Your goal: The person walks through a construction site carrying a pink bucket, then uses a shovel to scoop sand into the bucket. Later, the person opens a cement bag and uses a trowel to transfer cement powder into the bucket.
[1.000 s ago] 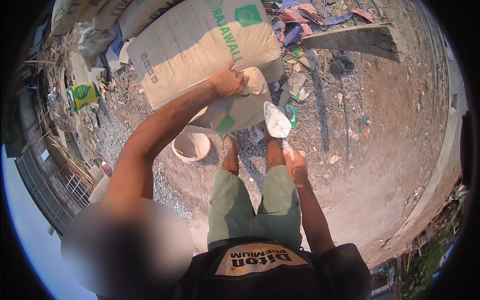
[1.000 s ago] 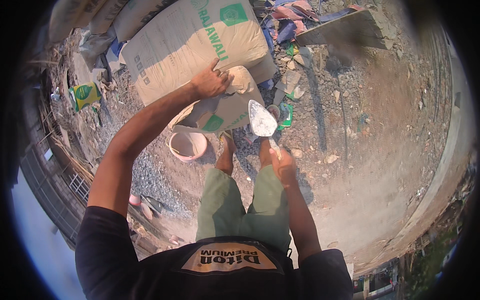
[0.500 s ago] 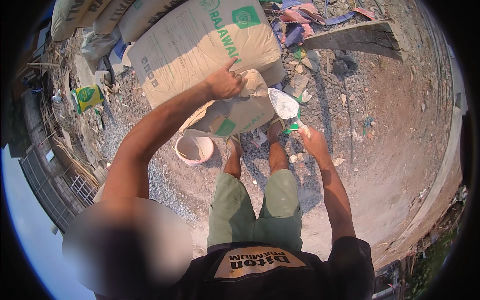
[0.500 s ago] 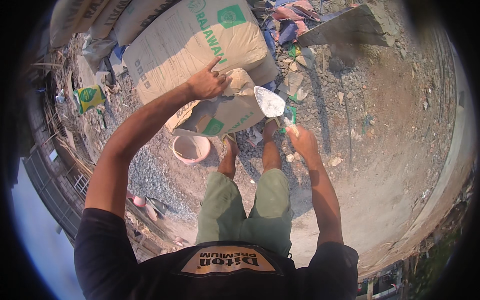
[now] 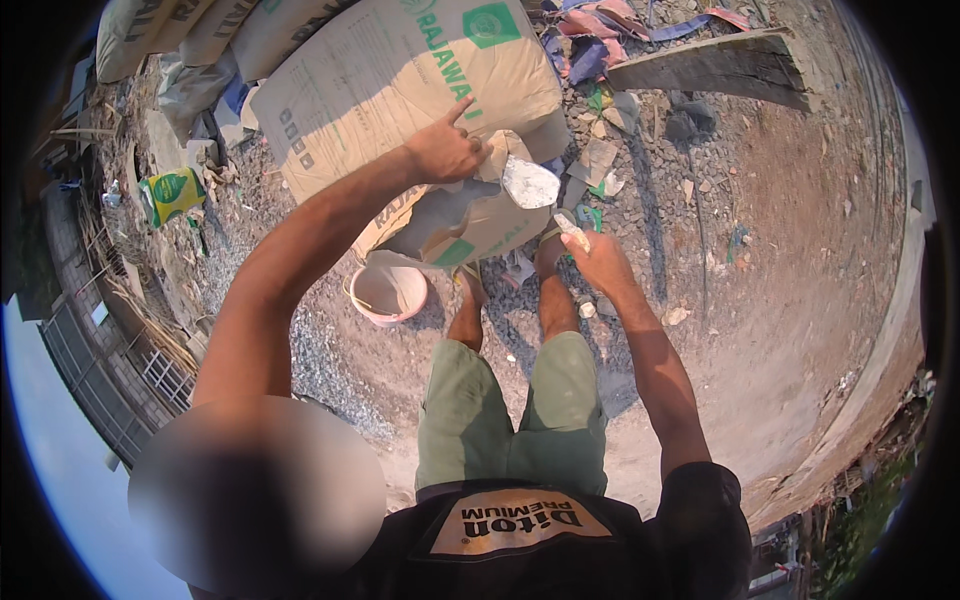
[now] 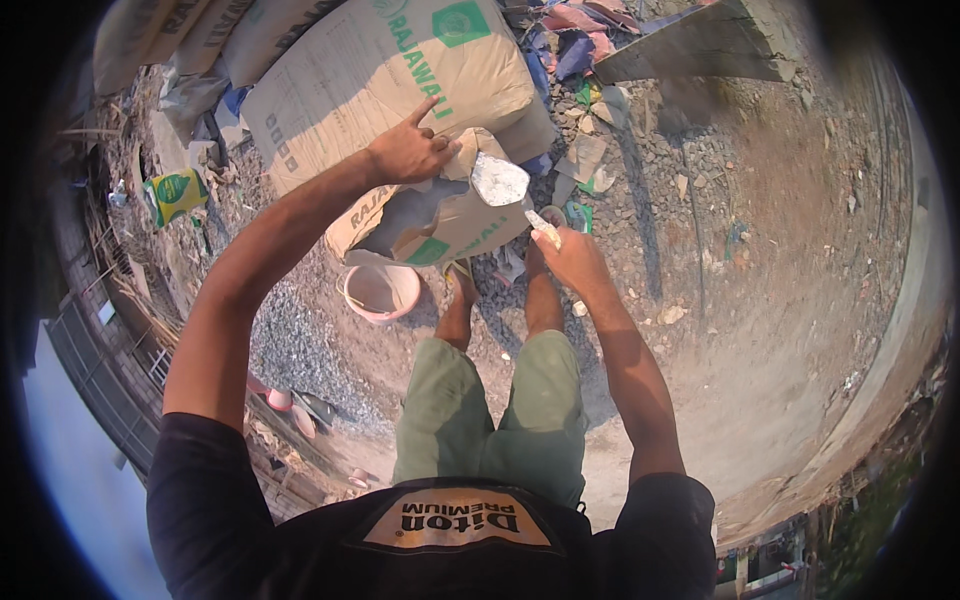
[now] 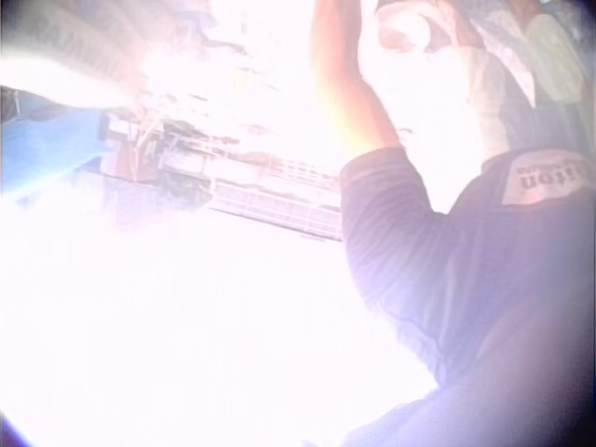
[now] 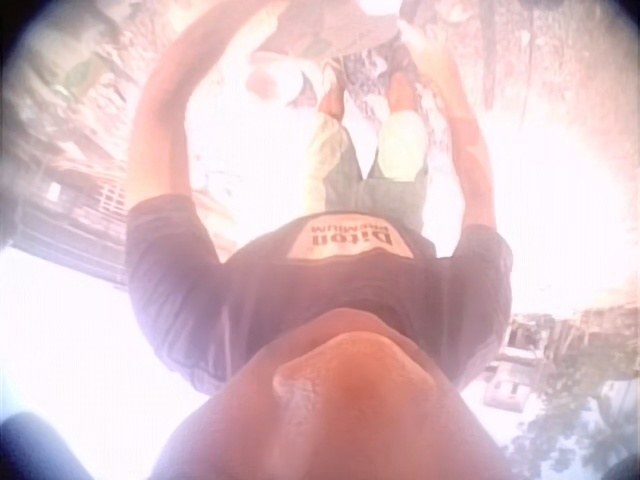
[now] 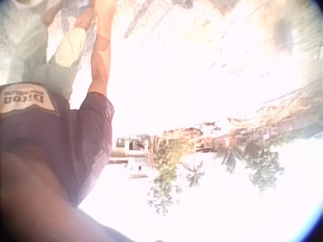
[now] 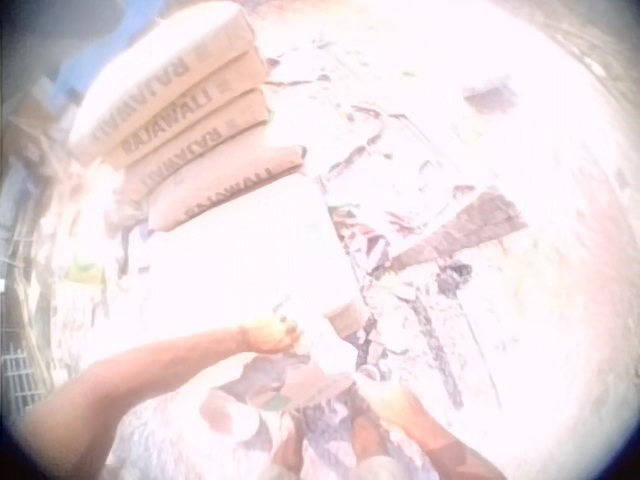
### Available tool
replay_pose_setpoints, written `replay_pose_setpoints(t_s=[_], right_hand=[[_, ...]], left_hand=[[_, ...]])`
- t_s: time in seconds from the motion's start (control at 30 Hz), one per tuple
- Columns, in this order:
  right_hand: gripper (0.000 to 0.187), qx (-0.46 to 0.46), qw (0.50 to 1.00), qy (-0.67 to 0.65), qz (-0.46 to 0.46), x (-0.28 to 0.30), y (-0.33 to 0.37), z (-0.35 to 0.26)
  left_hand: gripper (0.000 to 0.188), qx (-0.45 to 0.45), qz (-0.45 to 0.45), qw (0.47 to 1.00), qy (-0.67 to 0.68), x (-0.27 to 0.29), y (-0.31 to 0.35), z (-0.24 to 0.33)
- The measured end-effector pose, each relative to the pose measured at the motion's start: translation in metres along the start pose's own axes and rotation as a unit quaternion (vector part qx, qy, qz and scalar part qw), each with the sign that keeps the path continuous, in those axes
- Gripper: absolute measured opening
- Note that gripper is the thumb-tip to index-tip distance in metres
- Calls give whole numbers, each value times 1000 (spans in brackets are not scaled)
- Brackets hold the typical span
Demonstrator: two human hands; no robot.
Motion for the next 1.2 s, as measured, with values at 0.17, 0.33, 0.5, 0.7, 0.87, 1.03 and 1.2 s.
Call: replay_pose_setpoints(t_s=[0.17, 0.33, 0.5, 0.7, 0.87, 1.03, 1.2], right_hand=[[51, -18, 1000, -16, -7, 7, 8, -18], [50, -14, 1000, -11, -6, -4, 18, -8], [52, -8, 1000, -1, 6, 7, 11, -20], [54, -12, 1000, 3, 1, 2, 18, -18], [53, -34, 999, 1, -30, 7, 29, -22], [52, 5, 1000, 20, 19, 9, 7, -23], [53, -12, 1000, -2, -22, 6, 12, -29]], left_hand=[[37, -12, -40, 999, 13, 4, -5, -4], [37, -44, -29, 998, 17, 0, -7, -13], [37, -94, -63, 993, 19, -3, -16, -19], [37, -140, -102, 982, 72, -2, -25, -27], [32, -145, -131, 978, 72, 1, -28, -26], [33, -141, -146, 974, 98, -7, -31, -27], [25, -108, -162, 972, 133, -9, -32, -37]])
Point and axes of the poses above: each hand's wrist, its own y-axis away from the middle knuckle, its own x-axis out of the back of the hand, z = x × y, the point moved 3 cm from there along -y, towards the middle knuckle, and after that the axes turned 5 degrees about -z, right-handed, at the moved point
